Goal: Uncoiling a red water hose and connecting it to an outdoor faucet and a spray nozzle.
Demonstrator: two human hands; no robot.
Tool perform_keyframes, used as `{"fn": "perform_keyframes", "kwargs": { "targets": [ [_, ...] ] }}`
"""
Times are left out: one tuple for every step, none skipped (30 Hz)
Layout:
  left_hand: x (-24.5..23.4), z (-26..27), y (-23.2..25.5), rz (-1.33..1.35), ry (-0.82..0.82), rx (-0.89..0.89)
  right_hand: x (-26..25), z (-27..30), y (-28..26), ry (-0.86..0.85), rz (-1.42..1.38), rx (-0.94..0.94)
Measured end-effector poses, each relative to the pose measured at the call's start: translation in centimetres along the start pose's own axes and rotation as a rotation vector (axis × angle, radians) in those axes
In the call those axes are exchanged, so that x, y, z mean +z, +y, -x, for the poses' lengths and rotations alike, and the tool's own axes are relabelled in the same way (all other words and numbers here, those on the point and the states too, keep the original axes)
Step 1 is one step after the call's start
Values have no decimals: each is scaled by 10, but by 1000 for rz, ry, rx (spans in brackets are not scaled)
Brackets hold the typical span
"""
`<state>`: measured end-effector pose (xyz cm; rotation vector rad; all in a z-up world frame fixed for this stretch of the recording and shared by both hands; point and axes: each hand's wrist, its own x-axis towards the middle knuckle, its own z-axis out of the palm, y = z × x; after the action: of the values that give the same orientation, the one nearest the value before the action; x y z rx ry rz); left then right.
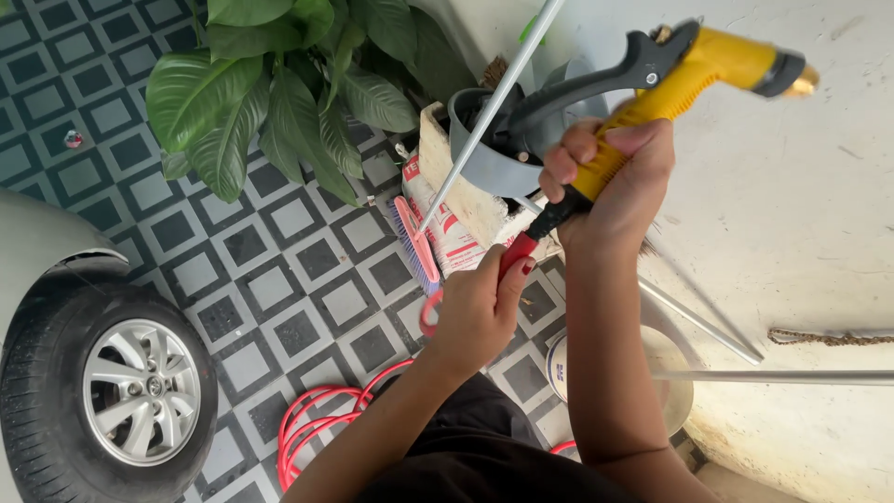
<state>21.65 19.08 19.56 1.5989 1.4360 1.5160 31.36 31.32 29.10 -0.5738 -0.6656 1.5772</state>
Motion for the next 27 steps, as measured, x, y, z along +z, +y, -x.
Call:
{"fn": "perform_keyframes", "kwargs": {
  "targets": [
    [0,0,-4,1,-3,-2,-4,0,2,4,0,0],
    [1,0,-7,-135,12,40,-9,-1,3,66,-24,-5],
    [2,-6,-12,-271,37,92,-12,-7,4,115,-47,-17],
    [2,-11,-9,-269,42,100,-13,-13,2,107,-46,-23],
    [0,-9,-4,-85,-45,16,-16,-13,1,35,-62,29],
    [-1,-7,0,99,-131,-67,-19,-13,0,-38,-78,80],
    [-3,-8,5,98,-130,-64,-22,-16,1,-42,-78,78],
    [-6,-8,9,278,-188,-170,-24,-20,2,-251,-186,122],
    [-8,-7,14,459,-246,-280,-27,-22,3,-460,-289,164],
    [-8,-6,15,459,-244,-279,-20,-25,6,-461,-289,165],
    [-9,-6,15,593,-299,-314,-12,-27,9,-596,-555,282],
    [-10,-5,16,728,-354,-348,-5,-30,12,-726,-825,399],
    [-10,-5,18,726,-354,-346,-3,-33,19,-728,-826,399],
    [-10,-5,20,875,-380,-443,-2,-36,25,-849,-917,389],
    [-10,-5,23,1024,-405,-537,0,-40,30,-974,-1005,379],
    [-11,-6,22,1023,-404,-533,4,-41,32,-978,-1004,380],
    [-12,-7,21,1053,-404,-555,8,-43,34,-1029,-1001,359],
    [-14,-7,20,1083,-404,-577,11,-44,36,-1079,-998,338],
    [-12,-7,11,1079,-403,-576,3,-46,33,-1082,-1000,338],
    [-10,-7,2,854,-321,-424,-5,-47,31,-899,-886,374],
    [-8,-8,-7,629,-238,-273,-13,-50,29,-718,-768,410],
    [-6,-10,-8,628,-236,-272,-12,-46,26,-721,-769,412],
    [-3,-12,-8,292,-98,-71,-11,-42,21,-499,-499,339],
    [0,-15,-8,-45,38,128,-10,-38,16,-277,-232,256],
    [0,-17,-8,-46,40,127,-8,-35,16,-279,-232,258],
    [1,-19,-7,-164,4,37,-6,-33,15,-119,-87,193],
    [1,-22,-7,-282,-33,-50,-4,-31,13,37,57,124]
  ]
}}
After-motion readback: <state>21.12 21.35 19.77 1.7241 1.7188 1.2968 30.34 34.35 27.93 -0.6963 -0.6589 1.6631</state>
